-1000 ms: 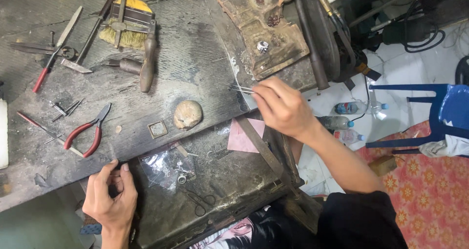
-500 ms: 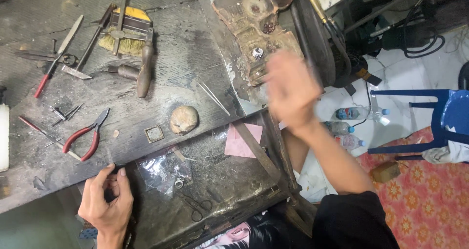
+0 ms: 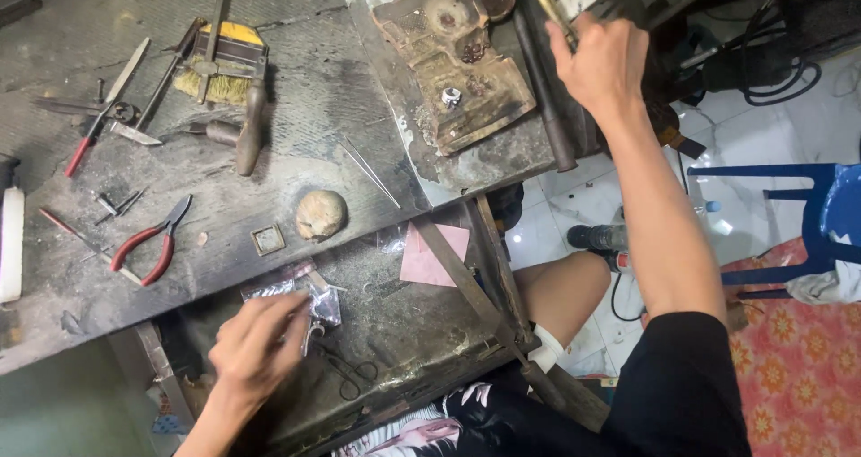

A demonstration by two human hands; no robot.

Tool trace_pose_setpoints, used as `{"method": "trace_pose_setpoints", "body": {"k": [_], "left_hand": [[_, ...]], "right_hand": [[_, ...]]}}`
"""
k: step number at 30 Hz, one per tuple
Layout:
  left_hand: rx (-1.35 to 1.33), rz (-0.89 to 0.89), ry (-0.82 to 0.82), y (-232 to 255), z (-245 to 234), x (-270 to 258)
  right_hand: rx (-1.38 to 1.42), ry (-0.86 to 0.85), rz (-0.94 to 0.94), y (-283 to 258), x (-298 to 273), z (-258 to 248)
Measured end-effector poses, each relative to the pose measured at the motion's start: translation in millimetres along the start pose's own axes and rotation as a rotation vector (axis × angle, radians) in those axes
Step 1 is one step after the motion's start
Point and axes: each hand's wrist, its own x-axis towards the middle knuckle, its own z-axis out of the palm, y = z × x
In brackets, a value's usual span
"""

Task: Soldering a small metal ring using a blowtorch and tweezers on a workbench

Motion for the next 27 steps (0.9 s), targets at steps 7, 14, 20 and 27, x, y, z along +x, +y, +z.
{"method": "trace_pose_setpoints", "body": {"k": [7,14,20,27], "left_hand": [[-0.271,0.295,-0.295,66.0,51.8,73.8],[-0.89,-0.066,-0.36,151.9,158.3,132.5],[-1.158,-0.345,-0.379,168.0,214.6,109.2],[-1.122,-0.347,-0.392,153.1,209.3,127.6]], "right_hand": [[0.217,0.339,0.143,-12.9,-46.1,-58.0],[0.925,0.112,0.564,-99.3,-181.9,-171.2],[0.495,0.165,0.363,-112.2,-245.1,-250.9],[1.154,-0.226,0.018,-213.9,-204.3,-260.0]]}}
